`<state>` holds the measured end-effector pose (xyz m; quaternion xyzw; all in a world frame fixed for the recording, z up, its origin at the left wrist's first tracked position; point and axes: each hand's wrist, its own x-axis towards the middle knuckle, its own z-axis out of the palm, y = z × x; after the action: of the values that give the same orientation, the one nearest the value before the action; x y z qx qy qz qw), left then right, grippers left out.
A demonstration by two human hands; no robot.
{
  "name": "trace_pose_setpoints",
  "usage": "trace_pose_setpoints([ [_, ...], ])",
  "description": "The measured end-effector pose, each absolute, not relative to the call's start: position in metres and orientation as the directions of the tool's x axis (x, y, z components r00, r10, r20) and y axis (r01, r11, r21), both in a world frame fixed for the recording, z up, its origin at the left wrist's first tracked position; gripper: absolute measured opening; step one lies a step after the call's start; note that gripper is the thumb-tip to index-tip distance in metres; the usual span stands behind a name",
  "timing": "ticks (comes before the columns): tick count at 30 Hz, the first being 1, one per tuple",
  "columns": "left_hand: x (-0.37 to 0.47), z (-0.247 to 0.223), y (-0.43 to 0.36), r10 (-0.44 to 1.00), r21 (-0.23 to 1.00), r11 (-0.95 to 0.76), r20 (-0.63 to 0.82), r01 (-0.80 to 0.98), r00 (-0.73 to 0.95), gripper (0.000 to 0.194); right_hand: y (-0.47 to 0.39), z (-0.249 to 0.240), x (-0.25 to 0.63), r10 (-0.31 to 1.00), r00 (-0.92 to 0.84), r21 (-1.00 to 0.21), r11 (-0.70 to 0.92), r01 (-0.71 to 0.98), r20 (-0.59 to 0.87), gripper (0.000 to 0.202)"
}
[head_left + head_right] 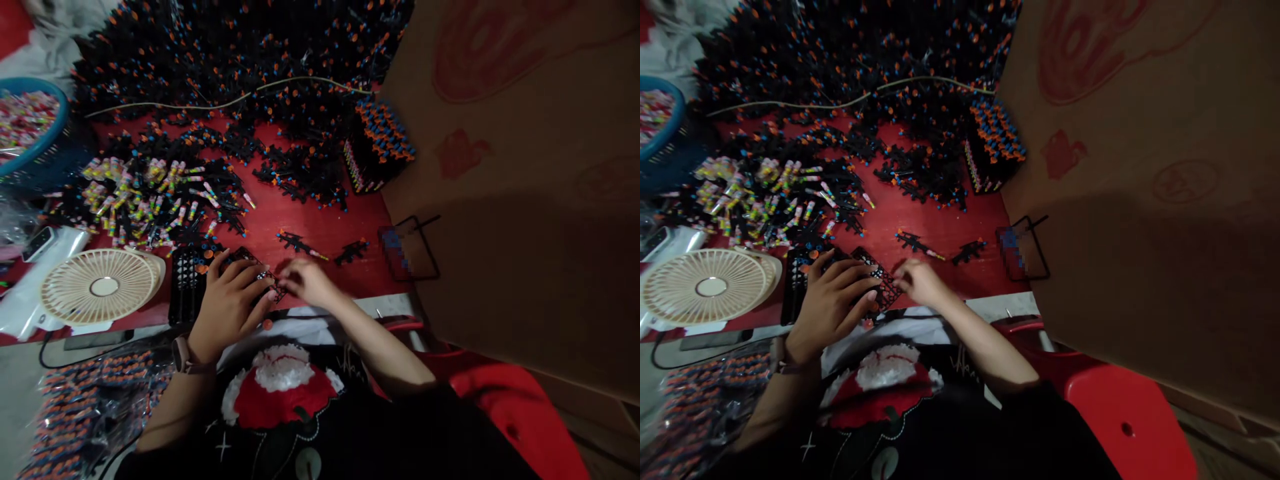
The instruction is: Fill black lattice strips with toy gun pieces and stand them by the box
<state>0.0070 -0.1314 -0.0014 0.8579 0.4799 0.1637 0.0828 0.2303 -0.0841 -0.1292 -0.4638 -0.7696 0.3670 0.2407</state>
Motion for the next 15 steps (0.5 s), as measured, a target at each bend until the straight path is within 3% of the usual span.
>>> trace_pose_setpoints([
  [3, 0.008, 0.0, -0.131, 0.852, 0.307, -0.523, 0.21, 0.795, 0.48, 0.029, -0.06, -0.137, 0.268, 0.988, -0.107, -0.63, 0.154, 0.761, 0.112, 0.021],
  [6, 0.009, 0.002, -0.13, 0.867, 0.313, -0.498, 0.176, 0.809, 0.466, 0.03, -0.055, -0.145, 0.288, 0.988, -0.087, -0.573, 0.143, 0.807, 0.124, 0.017],
  [11, 0.009, 0.002, -0.129, 0.872, 0.309, -0.49, 0.168, 0.815, 0.46, 0.033, -0.089, -0.147, 0.269, 0.983, -0.178, -0.841, 0.127, 0.526, 0.038, 0.008],
  [15, 0.011, 0.003, -0.129, 0.875, 0.301, -0.484, 0.156, 0.822, 0.459, 0.032, -0.126, -0.149, 0.237, 0.898, -0.44, -0.949, 0.114, 0.292, -0.028, 0.01],
])
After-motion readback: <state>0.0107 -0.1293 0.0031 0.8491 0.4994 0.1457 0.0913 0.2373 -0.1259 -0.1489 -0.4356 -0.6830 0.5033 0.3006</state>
